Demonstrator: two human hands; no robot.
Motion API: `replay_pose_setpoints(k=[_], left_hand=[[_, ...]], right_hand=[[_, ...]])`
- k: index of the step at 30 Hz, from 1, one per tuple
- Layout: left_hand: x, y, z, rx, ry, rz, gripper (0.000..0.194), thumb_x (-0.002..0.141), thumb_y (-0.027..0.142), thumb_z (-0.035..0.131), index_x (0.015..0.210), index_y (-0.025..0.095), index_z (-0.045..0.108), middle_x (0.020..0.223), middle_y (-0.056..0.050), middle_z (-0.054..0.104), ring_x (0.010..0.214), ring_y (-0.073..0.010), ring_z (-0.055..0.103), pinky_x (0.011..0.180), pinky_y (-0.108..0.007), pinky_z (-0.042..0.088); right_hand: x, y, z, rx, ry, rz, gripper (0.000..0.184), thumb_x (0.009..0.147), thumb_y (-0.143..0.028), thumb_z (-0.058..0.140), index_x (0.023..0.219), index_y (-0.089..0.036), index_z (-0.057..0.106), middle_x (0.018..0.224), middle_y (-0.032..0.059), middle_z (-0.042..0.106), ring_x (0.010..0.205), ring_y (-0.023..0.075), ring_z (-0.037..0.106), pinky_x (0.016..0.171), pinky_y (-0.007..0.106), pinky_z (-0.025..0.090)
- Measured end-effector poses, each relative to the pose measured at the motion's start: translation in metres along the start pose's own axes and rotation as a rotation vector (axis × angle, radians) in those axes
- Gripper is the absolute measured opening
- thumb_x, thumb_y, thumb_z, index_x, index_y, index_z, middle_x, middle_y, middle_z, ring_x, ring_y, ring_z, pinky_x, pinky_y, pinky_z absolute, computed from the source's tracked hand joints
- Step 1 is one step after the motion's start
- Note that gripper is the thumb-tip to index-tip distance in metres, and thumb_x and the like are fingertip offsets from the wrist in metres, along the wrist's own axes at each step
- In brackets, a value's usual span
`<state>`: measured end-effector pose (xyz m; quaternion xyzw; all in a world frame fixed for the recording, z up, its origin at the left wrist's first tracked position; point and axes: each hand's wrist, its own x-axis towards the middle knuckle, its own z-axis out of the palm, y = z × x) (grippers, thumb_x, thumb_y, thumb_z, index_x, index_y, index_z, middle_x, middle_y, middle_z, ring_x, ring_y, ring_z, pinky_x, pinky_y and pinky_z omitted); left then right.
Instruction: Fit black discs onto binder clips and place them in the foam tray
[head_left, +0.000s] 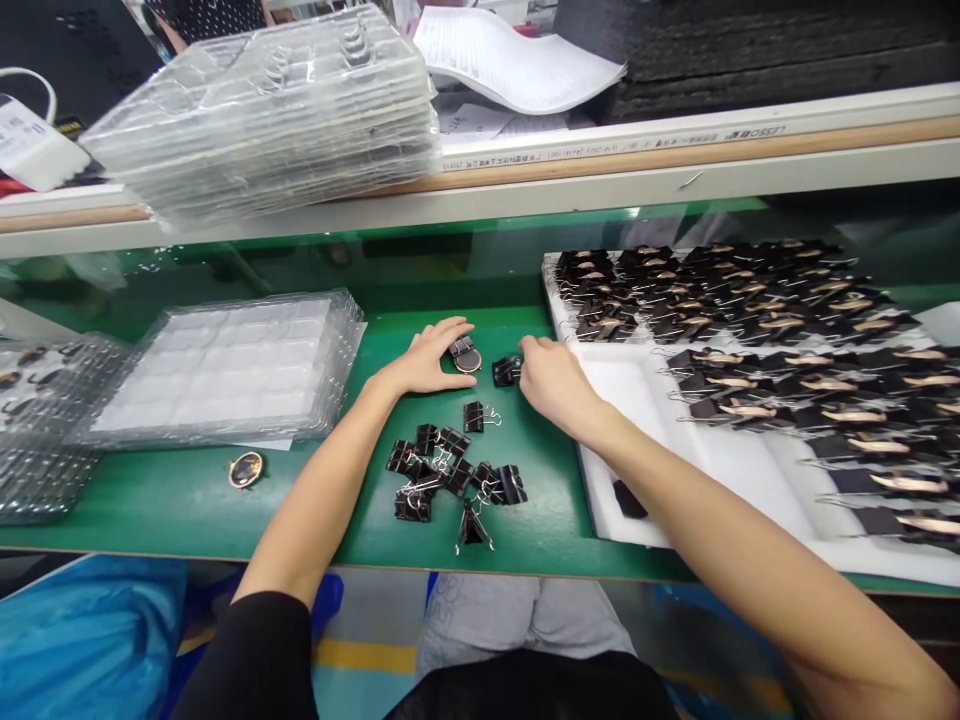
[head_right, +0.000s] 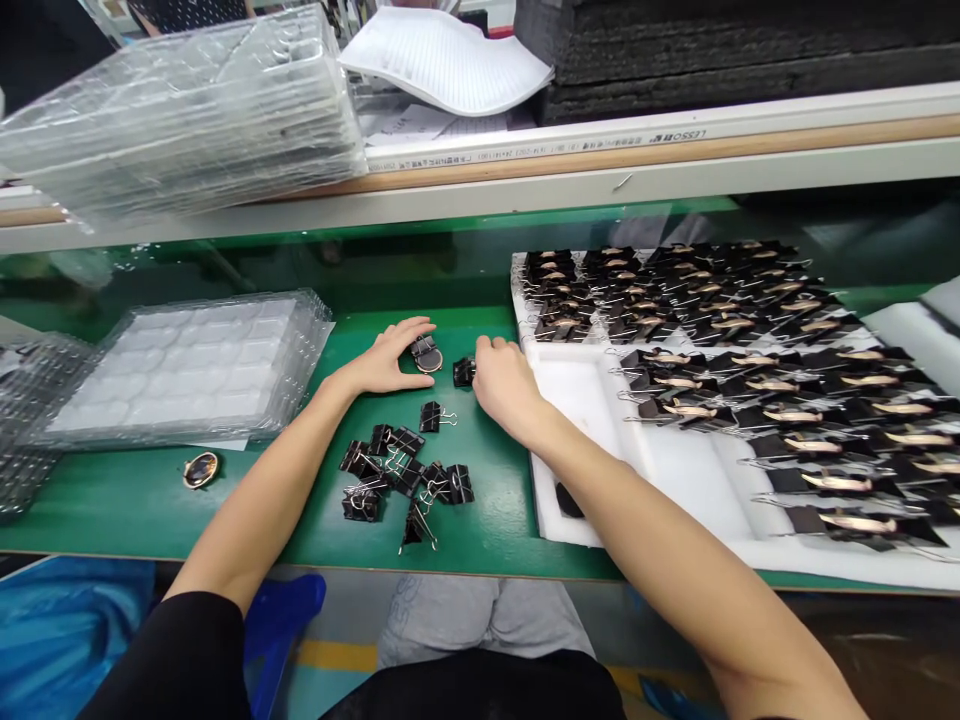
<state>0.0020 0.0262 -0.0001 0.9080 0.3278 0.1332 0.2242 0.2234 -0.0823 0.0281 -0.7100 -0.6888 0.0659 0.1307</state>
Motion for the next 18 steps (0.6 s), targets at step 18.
replay_pose_setpoints(k=[18], left_hand=[[-0.005,-0.004,0.008,-0.098,0.178,-0.024,0.054,0.083,0.041,0.08,0.13,0.023,0.062,0.123,-0.008,0.062,0.107,-0.0261,0.064,0.093,-0.039,0.05]], right_hand=[[0.04,-0.011,-0.01,-0.176,-0.029,0.122,0.056,0.108,-0.043,0.029,0.103,-0.01,0.074,0.101,0.0282,0.073,0.098,0.0422,0.072,0.079,0.047,0.05]])
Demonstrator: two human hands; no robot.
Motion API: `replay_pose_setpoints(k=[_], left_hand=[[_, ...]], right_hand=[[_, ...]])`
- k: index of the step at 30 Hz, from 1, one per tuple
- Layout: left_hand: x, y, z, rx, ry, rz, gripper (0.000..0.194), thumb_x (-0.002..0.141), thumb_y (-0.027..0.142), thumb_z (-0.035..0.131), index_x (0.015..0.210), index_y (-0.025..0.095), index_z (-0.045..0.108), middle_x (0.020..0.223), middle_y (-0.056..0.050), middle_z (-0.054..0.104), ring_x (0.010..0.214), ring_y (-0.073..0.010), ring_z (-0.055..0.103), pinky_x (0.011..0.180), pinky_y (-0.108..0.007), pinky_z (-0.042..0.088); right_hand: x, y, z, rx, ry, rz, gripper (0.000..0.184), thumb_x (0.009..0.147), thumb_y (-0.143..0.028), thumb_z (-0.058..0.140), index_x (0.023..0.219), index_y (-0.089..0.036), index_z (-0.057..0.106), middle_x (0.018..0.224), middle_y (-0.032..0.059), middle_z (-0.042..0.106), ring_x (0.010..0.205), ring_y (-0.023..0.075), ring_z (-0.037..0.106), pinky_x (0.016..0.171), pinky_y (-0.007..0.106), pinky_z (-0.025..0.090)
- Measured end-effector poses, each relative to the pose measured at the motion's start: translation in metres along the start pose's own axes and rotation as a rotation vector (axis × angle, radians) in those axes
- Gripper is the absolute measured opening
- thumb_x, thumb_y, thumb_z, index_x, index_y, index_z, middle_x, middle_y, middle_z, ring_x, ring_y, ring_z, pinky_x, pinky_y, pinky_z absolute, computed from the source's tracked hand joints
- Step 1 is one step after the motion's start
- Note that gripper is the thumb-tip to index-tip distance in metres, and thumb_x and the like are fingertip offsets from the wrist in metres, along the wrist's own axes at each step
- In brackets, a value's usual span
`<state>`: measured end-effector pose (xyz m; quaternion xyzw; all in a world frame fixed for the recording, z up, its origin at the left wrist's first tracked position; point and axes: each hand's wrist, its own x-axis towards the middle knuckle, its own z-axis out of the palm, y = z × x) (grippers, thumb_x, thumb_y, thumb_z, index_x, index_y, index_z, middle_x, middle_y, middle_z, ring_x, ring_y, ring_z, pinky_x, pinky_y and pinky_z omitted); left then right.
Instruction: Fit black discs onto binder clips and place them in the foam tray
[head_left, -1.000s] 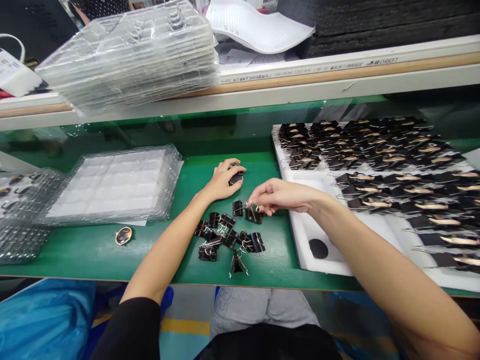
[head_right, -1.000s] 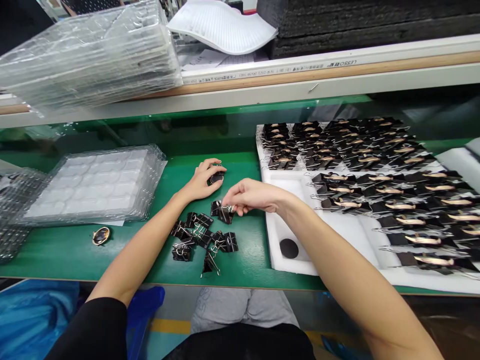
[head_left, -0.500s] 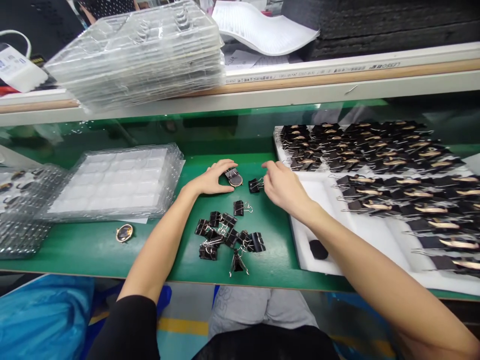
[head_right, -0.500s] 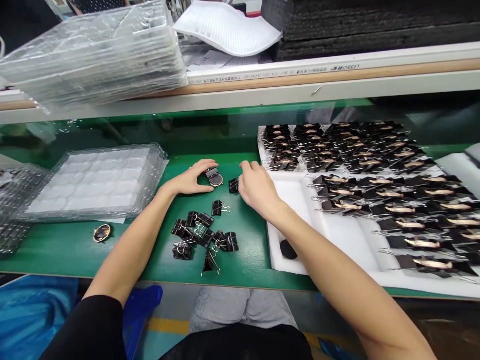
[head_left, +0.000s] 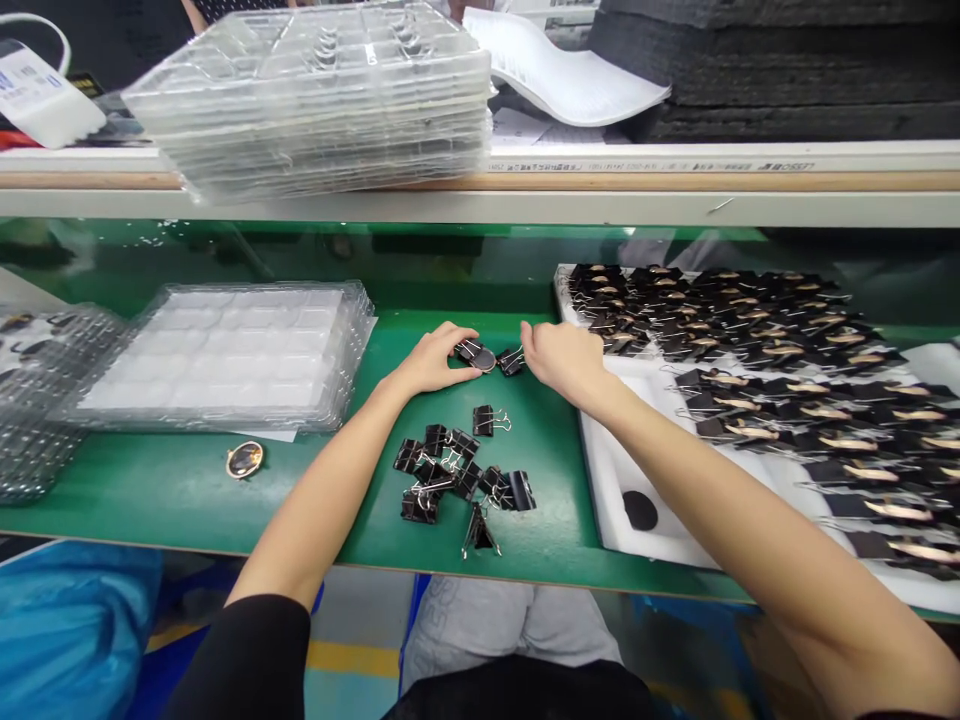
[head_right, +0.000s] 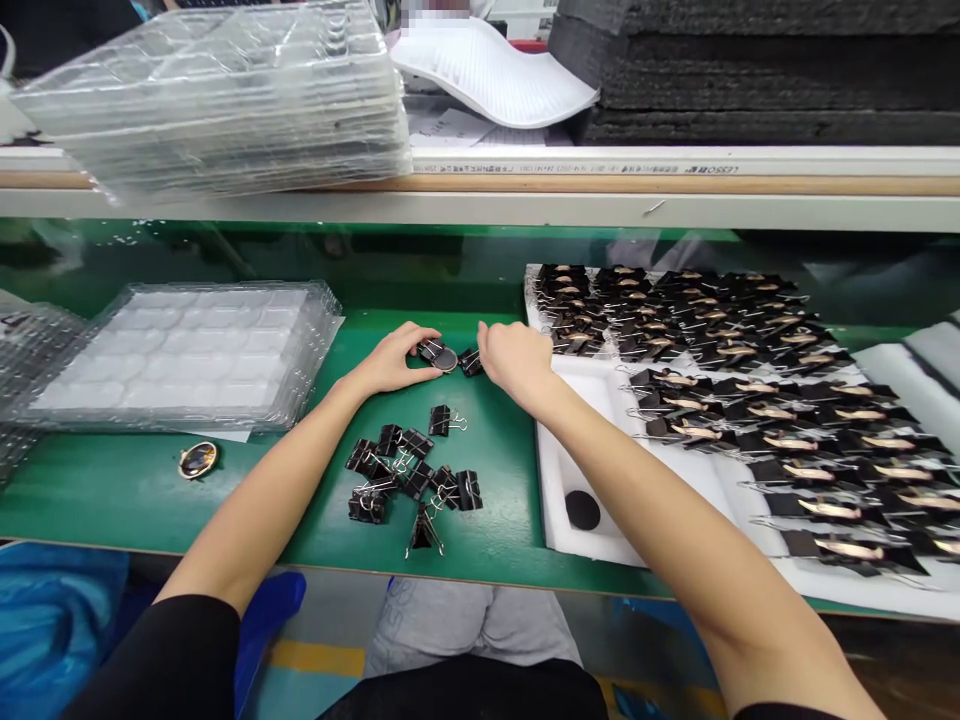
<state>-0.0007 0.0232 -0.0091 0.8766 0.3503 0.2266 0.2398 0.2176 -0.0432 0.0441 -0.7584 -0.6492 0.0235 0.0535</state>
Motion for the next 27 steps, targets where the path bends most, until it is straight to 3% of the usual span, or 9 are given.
replay_pose_setpoints(k=[3,6,10,14,19,27], left_hand=[[0.0,-0.001,0.001,-0.013,0.018,0.001,0.051,0.081,0.042,0.082,0.124,0.022,0.062,0.116,-0.007,0.062,0.105,-0.0256,0.063,0.092,-0.038,0.05],[0.0,-0.001,0.001,0.004,0.041,0.002,0.046,0.079,0.042,0.083,0.114,0.021,0.061,0.116,-0.007,0.059,0.11,-0.0263,0.061,0.093,-0.037,0.05],[0.0,-0.002,0.002,0.023,0.044,0.009,0.046,0.079,0.041,0.083,0.111,0.021,0.058,0.117,-0.007,0.056,0.113,-0.0264,0.058,0.094,-0.037,0.05],[0.001,-0.002,0.002,0.034,0.032,0.019,0.044,0.079,0.041,0.083,0.109,0.021,0.057,0.115,-0.007,0.058,0.11,-0.0261,0.059,0.094,-0.038,0.049],[0.002,0.0,0.002,0.053,0.026,0.018,0.044,0.08,0.04,0.082,0.108,0.02,0.056,0.113,-0.007,0.06,0.11,-0.0272,0.058,0.093,-0.038,0.048],[0.003,0.01,0.001,0.143,-0.094,-0.033,0.05,0.078,0.05,0.084,0.11,0.02,0.059,0.111,-0.006,0.065,0.107,-0.0296,0.058,0.093,-0.043,0.044]], right_hand=[[0.016,0.0,0.004,0.093,0.192,-0.169,0.047,0.107,-0.044,0.031,0.106,-0.015,0.068,0.106,0.0218,0.071,0.105,0.0367,0.068,0.088,0.045,0.049],[0.038,-0.006,0.017,0.3,0.225,-0.275,0.043,0.108,-0.043,0.025,0.112,-0.02,0.062,0.117,0.0174,0.067,0.113,0.0324,0.061,0.095,0.046,0.047],[0.063,-0.019,0.033,0.424,0.165,-0.08,0.048,0.108,-0.05,0.022,0.125,-0.023,0.058,0.135,0.018,0.058,0.13,0.0356,0.049,0.107,0.059,0.038],[0.069,-0.024,0.042,0.34,0.128,-0.055,0.052,0.107,-0.049,0.026,0.139,-0.02,0.054,0.154,0.0205,0.043,0.148,0.0374,0.031,0.117,0.066,0.024],[0.071,-0.016,0.051,0.364,0.034,0.041,0.062,0.106,-0.055,0.015,0.149,-0.024,0.048,0.165,0.0175,0.031,0.158,0.0345,0.014,0.121,0.07,0.015],[0.082,-0.001,0.071,0.304,0.118,0.029,0.063,0.106,-0.053,0.008,0.151,-0.027,0.044,0.165,0.0145,0.03,0.158,0.0346,0.014,0.119,0.075,0.014]])
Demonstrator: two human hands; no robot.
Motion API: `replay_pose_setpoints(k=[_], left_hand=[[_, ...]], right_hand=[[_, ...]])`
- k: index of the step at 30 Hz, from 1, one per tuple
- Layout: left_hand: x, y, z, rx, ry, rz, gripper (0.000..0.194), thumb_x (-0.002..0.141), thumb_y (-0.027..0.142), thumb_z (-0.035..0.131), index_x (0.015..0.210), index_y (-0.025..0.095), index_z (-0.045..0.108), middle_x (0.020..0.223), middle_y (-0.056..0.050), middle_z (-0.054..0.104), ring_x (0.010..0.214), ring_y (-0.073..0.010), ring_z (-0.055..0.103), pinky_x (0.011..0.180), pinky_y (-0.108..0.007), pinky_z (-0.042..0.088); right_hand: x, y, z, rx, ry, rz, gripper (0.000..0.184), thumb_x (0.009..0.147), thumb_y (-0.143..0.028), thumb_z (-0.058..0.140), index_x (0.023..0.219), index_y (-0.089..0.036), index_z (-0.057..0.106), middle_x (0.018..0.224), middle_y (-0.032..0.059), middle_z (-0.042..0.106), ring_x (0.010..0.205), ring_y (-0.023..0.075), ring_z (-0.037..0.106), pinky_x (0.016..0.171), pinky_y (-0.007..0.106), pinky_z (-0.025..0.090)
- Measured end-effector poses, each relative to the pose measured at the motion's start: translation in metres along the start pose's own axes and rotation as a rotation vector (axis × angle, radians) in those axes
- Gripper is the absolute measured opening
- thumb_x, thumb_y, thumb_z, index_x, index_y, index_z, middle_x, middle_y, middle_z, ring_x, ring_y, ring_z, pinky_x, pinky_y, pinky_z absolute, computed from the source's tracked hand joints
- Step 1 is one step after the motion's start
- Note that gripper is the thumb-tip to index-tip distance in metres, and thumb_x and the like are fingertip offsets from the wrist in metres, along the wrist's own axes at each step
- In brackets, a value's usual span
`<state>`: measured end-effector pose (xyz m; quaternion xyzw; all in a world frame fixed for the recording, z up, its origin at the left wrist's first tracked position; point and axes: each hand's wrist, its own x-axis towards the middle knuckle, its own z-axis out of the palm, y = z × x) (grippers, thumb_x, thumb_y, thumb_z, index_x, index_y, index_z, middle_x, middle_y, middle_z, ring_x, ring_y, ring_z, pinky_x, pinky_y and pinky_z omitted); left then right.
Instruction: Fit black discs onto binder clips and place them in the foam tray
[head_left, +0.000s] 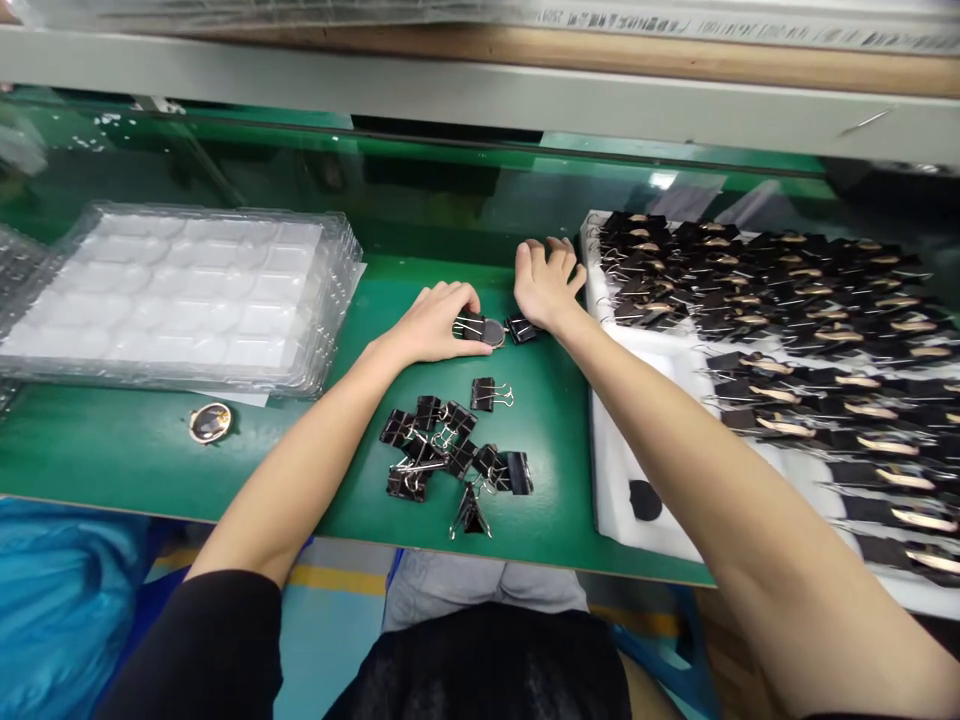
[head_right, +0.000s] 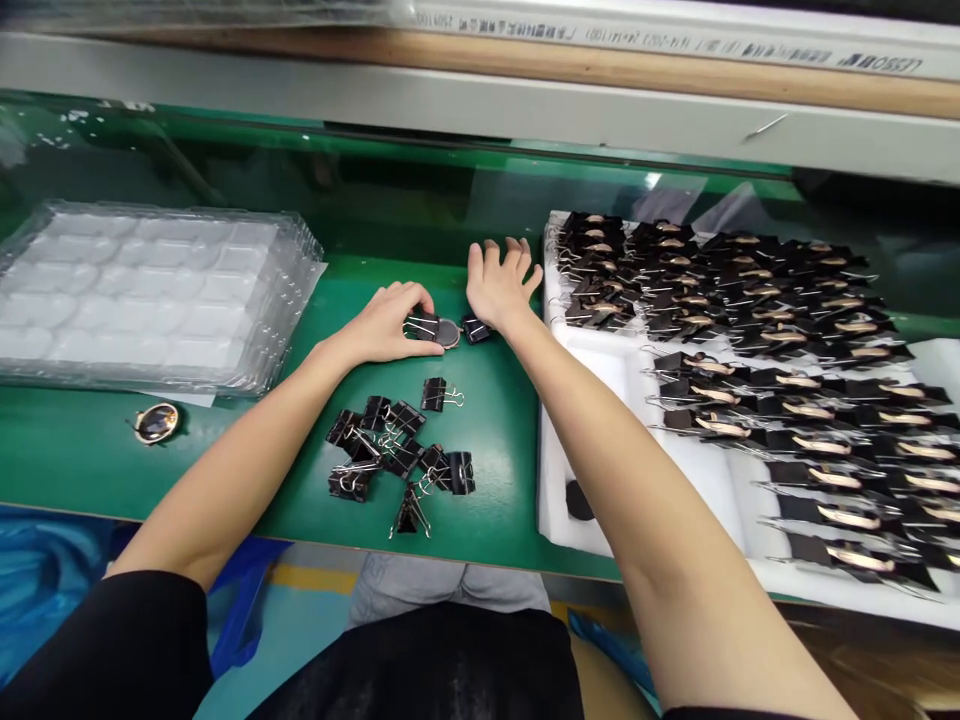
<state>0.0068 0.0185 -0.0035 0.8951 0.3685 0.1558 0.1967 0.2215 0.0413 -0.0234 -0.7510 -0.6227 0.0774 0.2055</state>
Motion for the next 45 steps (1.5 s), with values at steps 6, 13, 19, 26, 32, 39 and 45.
replay_pose_setpoints(k=[6,13,19,26,32,39,45], left_hand=[[0.001,0.005,0.0,-0.005,-0.031,0.036,0.038,0.086,0.05,0.077,0.107,0.02,0.066,0.11,-0.006,0.066,0.11,-0.0298,0.061,0.096,-0.044,0.04],[0.004,0.02,0.003,0.074,-0.005,0.006,0.038,0.089,0.051,0.073,0.106,0.019,0.062,0.111,-0.008,0.068,0.11,-0.0297,0.063,0.093,-0.042,0.041],[0.003,0.035,0.008,0.243,-0.012,-0.035,0.039,0.094,0.055,0.067,0.104,0.018,0.058,0.111,-0.01,0.068,0.105,-0.0304,0.064,0.091,-0.041,0.04],[0.004,0.037,0.013,0.245,-0.009,-0.041,0.043,0.094,0.058,0.065,0.107,0.018,0.055,0.111,-0.011,0.067,0.105,-0.0328,0.064,0.088,-0.042,0.041],[0.003,0.037,0.014,0.237,0.003,-0.039,0.042,0.095,0.057,0.065,0.108,0.018,0.056,0.111,-0.012,0.066,0.106,-0.0329,0.063,0.089,-0.041,0.041],[0.001,0.031,0.012,0.068,0.082,-0.052,0.041,0.094,0.058,0.063,0.106,0.019,0.064,0.107,-0.009,0.071,0.1,-0.028,0.065,0.087,-0.038,0.043],[0.008,0.016,-0.003,-0.554,0.058,-0.216,0.067,0.097,0.071,0.043,0.069,0.017,0.069,0.066,-0.006,0.069,0.06,-0.0171,0.057,0.062,-0.03,0.043]], right_hand=[[0.004,0.009,0.006,0.013,0.028,0.049,0.063,0.107,-0.05,0.006,0.15,-0.028,0.046,0.159,0.016,0.036,0.155,0.0344,0.02,0.118,0.074,0.017],[0.005,0.006,0.005,0.062,0.015,0.09,0.063,0.107,-0.049,0.006,0.148,-0.025,0.048,0.155,0.0171,0.041,0.154,0.0341,0.024,0.119,0.072,0.018],[0.004,0.004,0.005,0.092,0.011,0.115,0.062,0.107,-0.05,0.007,0.145,-0.025,0.05,0.156,0.0168,0.041,0.154,0.0326,0.022,0.12,0.071,0.016],[0.005,0.006,0.006,0.154,0.02,0.096,0.061,0.107,-0.053,0.01,0.139,-0.024,0.053,0.154,0.0177,0.043,0.154,0.0341,0.022,0.119,0.073,0.014],[0.0,0.001,-0.002,0.195,0.002,0.117,0.059,0.107,-0.052,0.012,0.136,-0.022,0.055,0.149,0.0178,0.049,0.15,0.0344,0.029,0.12,0.07,0.016],[0.001,-0.012,-0.033,0.361,-0.094,0.23,0.065,0.107,-0.055,0.012,0.133,-0.022,0.061,0.144,0.0167,0.058,0.142,0.0333,0.046,0.117,0.064,0.032],[-0.03,-0.004,-0.087,0.773,-0.46,-0.165,0.049,0.096,-0.062,0.055,0.115,-0.02,0.072,0.12,0.0109,0.075,0.112,0.0281,0.069,0.102,0.048,0.054]])
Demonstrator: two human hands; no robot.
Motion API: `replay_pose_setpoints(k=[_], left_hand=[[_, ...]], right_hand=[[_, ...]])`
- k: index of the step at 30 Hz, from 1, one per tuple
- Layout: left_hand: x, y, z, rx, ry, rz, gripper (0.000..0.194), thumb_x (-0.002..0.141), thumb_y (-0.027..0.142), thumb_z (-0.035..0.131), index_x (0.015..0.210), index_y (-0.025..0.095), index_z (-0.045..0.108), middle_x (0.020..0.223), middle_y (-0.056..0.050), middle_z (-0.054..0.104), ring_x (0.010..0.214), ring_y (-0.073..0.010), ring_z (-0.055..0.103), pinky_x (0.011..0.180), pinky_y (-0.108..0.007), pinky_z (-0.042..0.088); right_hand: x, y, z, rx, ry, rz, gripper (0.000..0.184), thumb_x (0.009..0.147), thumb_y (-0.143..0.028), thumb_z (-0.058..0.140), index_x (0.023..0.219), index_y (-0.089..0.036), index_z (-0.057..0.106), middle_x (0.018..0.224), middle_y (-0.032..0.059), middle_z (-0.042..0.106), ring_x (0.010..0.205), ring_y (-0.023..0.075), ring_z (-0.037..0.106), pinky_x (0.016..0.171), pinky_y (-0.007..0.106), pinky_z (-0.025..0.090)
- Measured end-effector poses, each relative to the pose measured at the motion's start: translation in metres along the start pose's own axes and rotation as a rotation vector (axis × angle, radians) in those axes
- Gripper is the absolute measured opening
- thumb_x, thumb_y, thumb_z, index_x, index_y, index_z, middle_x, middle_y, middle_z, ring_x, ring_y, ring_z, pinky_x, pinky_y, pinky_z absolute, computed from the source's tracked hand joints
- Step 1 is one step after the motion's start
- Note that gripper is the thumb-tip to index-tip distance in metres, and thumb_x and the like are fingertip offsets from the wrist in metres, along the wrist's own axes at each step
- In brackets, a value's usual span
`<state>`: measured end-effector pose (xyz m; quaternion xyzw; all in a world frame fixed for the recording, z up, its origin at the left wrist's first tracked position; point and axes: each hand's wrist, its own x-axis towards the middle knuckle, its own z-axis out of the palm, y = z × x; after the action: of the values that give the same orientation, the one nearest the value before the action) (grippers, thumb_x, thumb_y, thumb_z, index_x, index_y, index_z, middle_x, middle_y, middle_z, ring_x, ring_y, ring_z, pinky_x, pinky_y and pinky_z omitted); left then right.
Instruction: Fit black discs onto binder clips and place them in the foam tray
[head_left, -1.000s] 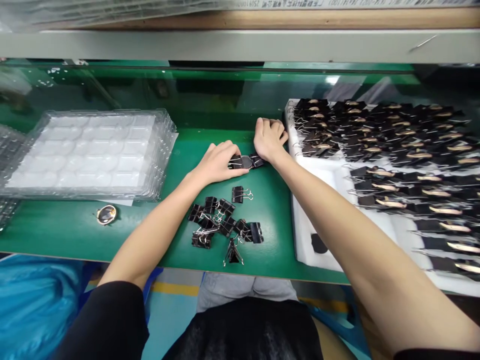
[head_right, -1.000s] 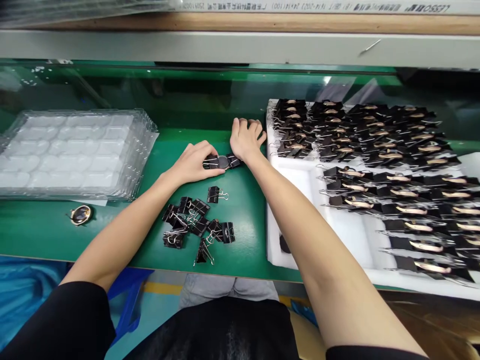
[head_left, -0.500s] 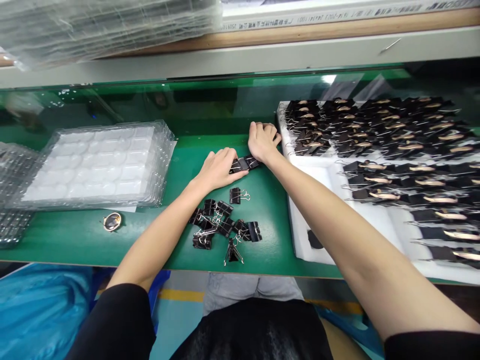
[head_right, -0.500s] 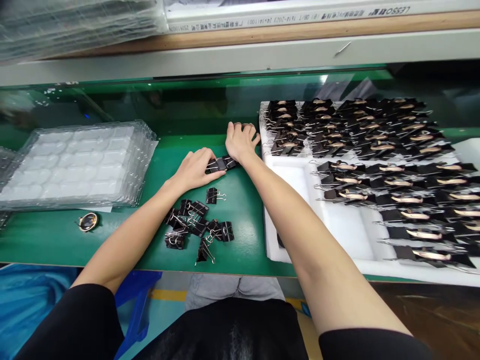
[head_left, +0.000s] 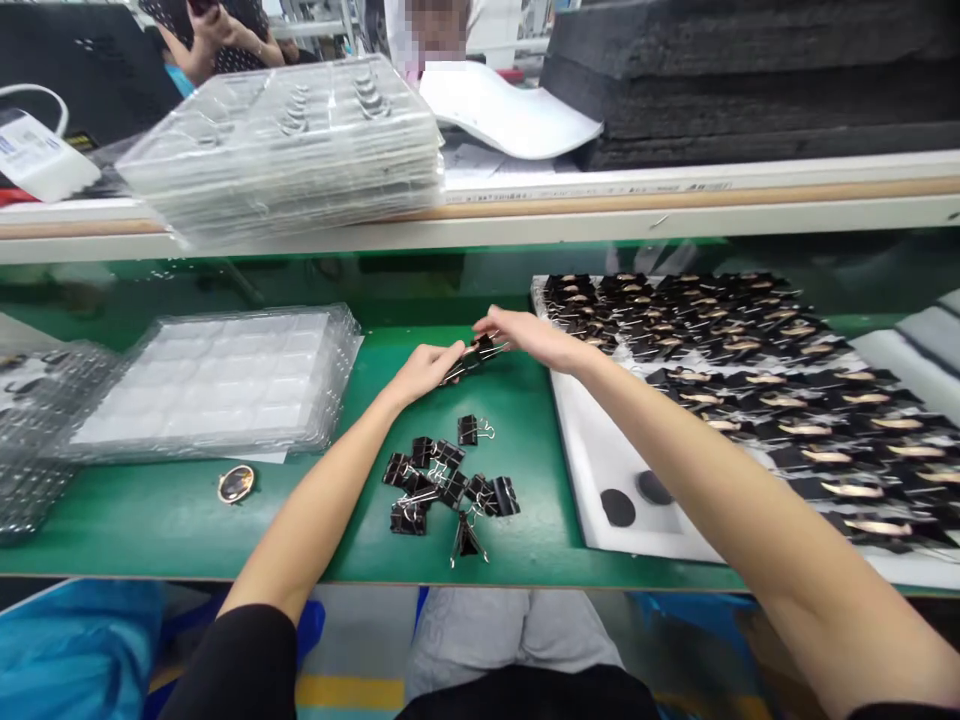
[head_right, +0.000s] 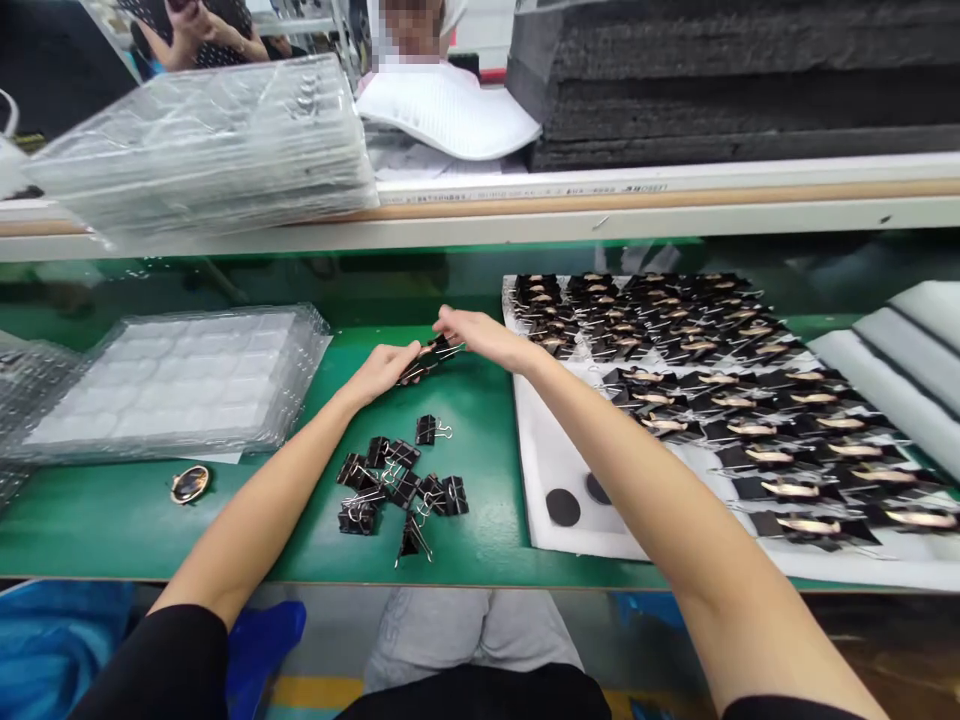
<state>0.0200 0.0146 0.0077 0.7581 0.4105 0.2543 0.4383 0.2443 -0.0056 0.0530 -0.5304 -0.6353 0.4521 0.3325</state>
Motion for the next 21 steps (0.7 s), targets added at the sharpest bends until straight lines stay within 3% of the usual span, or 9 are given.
replay_pose_setpoints(k=[3,7,12,18,21], left_hand=[[0.003,0.0,-0.011,-0.171,-0.163,-0.095,0.072,0.096,0.074,0.04,0.074,0.015,0.074,0.067,-0.009,0.072,0.055,-0.0161,0.056,0.06,-0.03,0.044],[0.0,-0.002,-0.017,-0.218,-0.205,-0.04,0.08,0.094,0.082,0.03,0.081,0.016,0.073,0.072,-0.01,0.075,0.057,-0.0166,0.059,0.064,-0.031,0.048],[-0.004,-0.004,-0.015,-0.134,-0.193,0.065,0.063,0.081,0.079,0.064,0.091,0.017,0.069,0.08,-0.008,0.076,0.072,-0.0202,0.067,0.072,-0.031,0.052],[-0.005,-0.001,-0.014,-0.007,-0.261,0.086,0.061,0.08,0.078,0.066,0.088,0.017,0.073,0.08,-0.008,0.076,0.079,-0.0233,0.07,0.076,-0.033,0.053],[-0.002,-0.003,-0.015,-0.057,-0.172,0.106,0.076,0.084,0.088,0.049,0.094,0.017,0.074,0.091,-0.011,0.077,0.078,-0.0232,0.069,0.081,-0.037,0.055]], right_hand=[[-0.023,0.001,0.001,0.033,-0.124,-0.083,0.041,0.075,-0.039,0.085,0.109,-0.022,0.072,0.116,0.0068,0.076,0.097,0.0229,0.073,0.094,0.041,0.059],[-0.036,0.011,0.011,0.174,-0.028,0.022,0.032,0.071,-0.024,0.088,0.098,-0.02,0.07,0.098,0.0067,0.076,0.079,0.0194,0.073,0.075,0.035,0.062],[-0.04,0.019,0.021,0.273,0.068,0.145,0.031,0.075,-0.025,0.087,0.1,-0.018,0.071,0.093,0.0075,0.076,0.082,0.0183,0.073,0.066,0.028,0.059],[-0.035,0.02,0.032,-0.108,0.072,-0.04,0.014,0.08,-0.021,0.08,0.092,-0.018,0.074,0.089,0.0025,0.076,0.08,0.0161,0.068,0.078,0.03,0.055],[-0.056,0.0,0.009,-0.304,0.084,-0.144,0.012,0.082,-0.02,0.075,0.093,-0.02,0.074,0.092,0.002,0.076,0.085,0.0179,0.068,0.082,0.032,0.053]])
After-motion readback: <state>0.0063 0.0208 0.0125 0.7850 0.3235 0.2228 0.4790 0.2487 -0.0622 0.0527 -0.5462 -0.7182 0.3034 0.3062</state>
